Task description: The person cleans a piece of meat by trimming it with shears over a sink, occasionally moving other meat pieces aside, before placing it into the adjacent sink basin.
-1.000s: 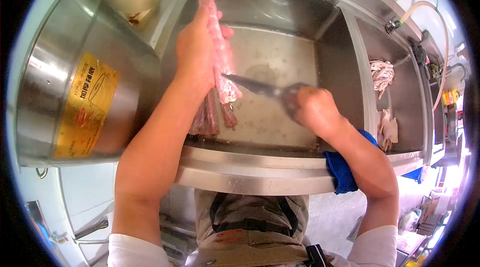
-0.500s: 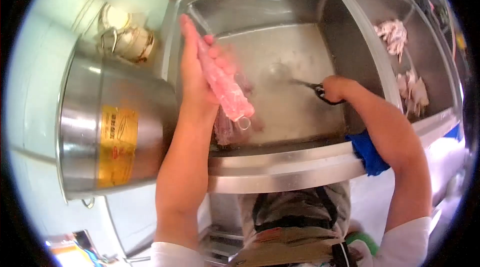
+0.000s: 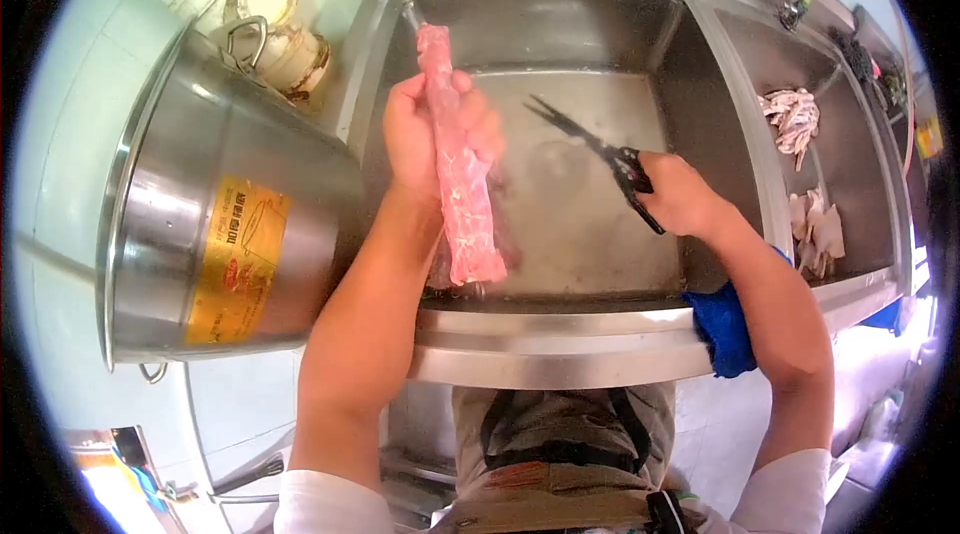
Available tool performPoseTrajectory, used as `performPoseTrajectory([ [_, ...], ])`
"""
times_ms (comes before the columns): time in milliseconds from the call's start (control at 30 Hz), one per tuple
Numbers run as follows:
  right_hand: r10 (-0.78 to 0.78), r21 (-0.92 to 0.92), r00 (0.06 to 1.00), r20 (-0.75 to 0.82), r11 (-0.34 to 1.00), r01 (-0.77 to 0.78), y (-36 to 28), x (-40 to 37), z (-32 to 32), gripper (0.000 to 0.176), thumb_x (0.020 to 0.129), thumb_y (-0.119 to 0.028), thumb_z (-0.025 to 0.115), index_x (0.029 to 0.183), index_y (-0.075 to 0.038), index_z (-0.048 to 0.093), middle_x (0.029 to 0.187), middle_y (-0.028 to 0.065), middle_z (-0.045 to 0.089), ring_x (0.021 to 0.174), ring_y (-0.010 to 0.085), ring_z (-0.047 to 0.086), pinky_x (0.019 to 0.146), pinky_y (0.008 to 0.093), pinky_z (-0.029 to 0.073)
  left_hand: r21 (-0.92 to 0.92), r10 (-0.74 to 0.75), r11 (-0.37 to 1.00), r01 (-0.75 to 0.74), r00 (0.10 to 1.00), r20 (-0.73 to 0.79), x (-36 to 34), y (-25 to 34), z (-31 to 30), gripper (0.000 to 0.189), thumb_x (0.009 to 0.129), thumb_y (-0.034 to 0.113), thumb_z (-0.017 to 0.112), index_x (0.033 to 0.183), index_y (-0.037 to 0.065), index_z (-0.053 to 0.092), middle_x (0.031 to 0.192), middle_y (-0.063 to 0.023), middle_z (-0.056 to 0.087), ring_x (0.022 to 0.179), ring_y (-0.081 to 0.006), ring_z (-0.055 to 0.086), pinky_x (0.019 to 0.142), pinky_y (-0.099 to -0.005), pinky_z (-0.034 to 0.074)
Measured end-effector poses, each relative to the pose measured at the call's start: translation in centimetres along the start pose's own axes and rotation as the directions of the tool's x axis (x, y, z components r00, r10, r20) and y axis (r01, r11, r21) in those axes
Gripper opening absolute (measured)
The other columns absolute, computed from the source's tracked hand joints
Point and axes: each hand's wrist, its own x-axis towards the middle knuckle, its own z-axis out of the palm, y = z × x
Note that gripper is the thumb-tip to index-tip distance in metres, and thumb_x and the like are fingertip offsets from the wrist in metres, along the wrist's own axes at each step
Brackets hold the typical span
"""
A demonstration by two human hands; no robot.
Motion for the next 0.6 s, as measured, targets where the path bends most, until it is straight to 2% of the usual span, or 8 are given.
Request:
performPoseTrajectory([
  [167,-0.194,0.190,0.957,-0.217,0.953,0.236,-1.7,-0.4,-0.5,0.023,0.072,-0.012,0.062,0.085,0.004,0.052,0.081,0.0285,0.056,0.080,0.0468,0.055,0.071,0.0487,0.044,-0.039,-0.015,0.999,0.017,0.998,0.060,0.5,-0.1,-0.9,0.035,0.086,0.037,0.038,0.085,0.008,0.056,0.057,-0.0059,0.043,0.049,-0.0234,0.045,0.046,-0.0387,0.039],
  [233,-0.186,0.175,0.954,-0.236,0.957,0.230,-2.1,-0.7,-1.6,0.023,0.072,-0.012,0.061,0.086,0.004,0.052,0.080,0.0290,0.056,0.080,0.0464,0.055,0.071,0.0483,0.044,0.310,0.106,0.950,-0.028,0.965,-0.240,0.7,0.0,-0.2,0.031,0.087,0.034,0.040,0.086,0.007,0.056,0.061,-0.0075,0.048,0.051,-0.0236,0.049,0.048,-0.0391,0.043],
  [300,-0.127,0.223,0.937,-0.324,0.953,0.206,-1.7,-0.5,-3.3,0.025,0.073,-0.017,0.063,0.083,0.005,0.055,0.074,0.0284,0.057,0.072,0.0444,0.057,0.066,0.0458,0.045,0.563,0.165,0.818,0.121,0.887,-0.431,2.2,-2.0,0.0,0.026,0.088,0.028,0.043,0.090,0.005,0.055,0.067,-0.0095,0.052,0.054,-0.0238,0.052,0.049,-0.0392,0.045],
  [333,-0.125,0.279,0.917,-0.378,0.929,0.242,-1.3,-0.4,-4.3,0.022,0.078,-0.019,0.063,0.082,0.002,0.056,0.060,0.0110,0.049,0.057,0.0182,0.044,0.056,0.0353,0.040,0.638,0.166,0.737,0.223,0.855,-0.491,4.0,-3.7,-1.1,0.024,0.089,0.025,0.044,0.092,0.004,0.055,0.070,-0.0108,0.054,0.056,-0.0240,0.054,0.050,-0.0391,0.047],
  [367,-0.110,0.330,0.909,-0.401,0.909,0.255,-0.7,-0.2,-5.3,0.023,0.079,-0.021,0.063,0.080,0.001,0.056,0.060,0.0045,0.049,0.057,0.0131,0.046,0.056,0.0319,0.041,0.692,0.185,0.647,0.320,0.814,-0.550,5.7,-5.6,-3.1,0.021,0.089,0.021,0.046,0.095,0.003,0.054,0.073,-0.0120,0.056,0.058,-0.0241,0.055,0.050,-0.0390,0.048],
  [400,-0.028,0.373,0.930,-0.365,0.911,0.174,-0.4,-0.2,-6.4,0.024,0.079,-0.022,0.063,0.080,0.001,0.056,0.060,0.0028,0.050,0.058,0.0113,0.047,0.056,0.0302,0.041,0.795,0.003,0.451,0.405,0.891,-0.455,8.2,-6.7,-8.7,0.019,0.090,0.013,0.049,0.102,0.000,0.051,0.081,-0.0145,0.058,0.067,-0.0270,0.061,0.054,-0.0405,0.053],
  [467,0.060,0.433,0.943,-0.326,0.896,0.093,0.2,-0.8,-9.0,0.025,0.080,-0.024,0.064,0.080,0.001,0.057,0.062,0.0004,0.052,0.060,0.0087,0.048,0.057,0.0275,0.041,0.814,-0.052,-0.016,0.580,0.813,-0.580,9.3,-10.9,-9.3,0.024,0.089,0.010,0.048,0.110,-0.002,0.050,0.090,-0.0176,0.060,0.077,-0.0313,0.064,0.061,-0.0437,0.055],
  [600,0.084,0.396,0.918,-0.388,0.914,0.084,3.4,-4.8,-12.0,0.027,0.080,-0.025,0.069,0.084,0.000,0.061,0.066,-0.0010,0.054,0.064,0.0060,0.049,0.059,0.0243,0.042,0.667,0.114,-0.599,0.442,0.872,-0.476,13.0,-14.9,-13.9,0.041,0.089,0.017,0.046,0.126,-0.001,0.043,0.115,-0.0222,0.052,0.101,-0.0353,0.056,0.083,-0.0441,0.047],
])
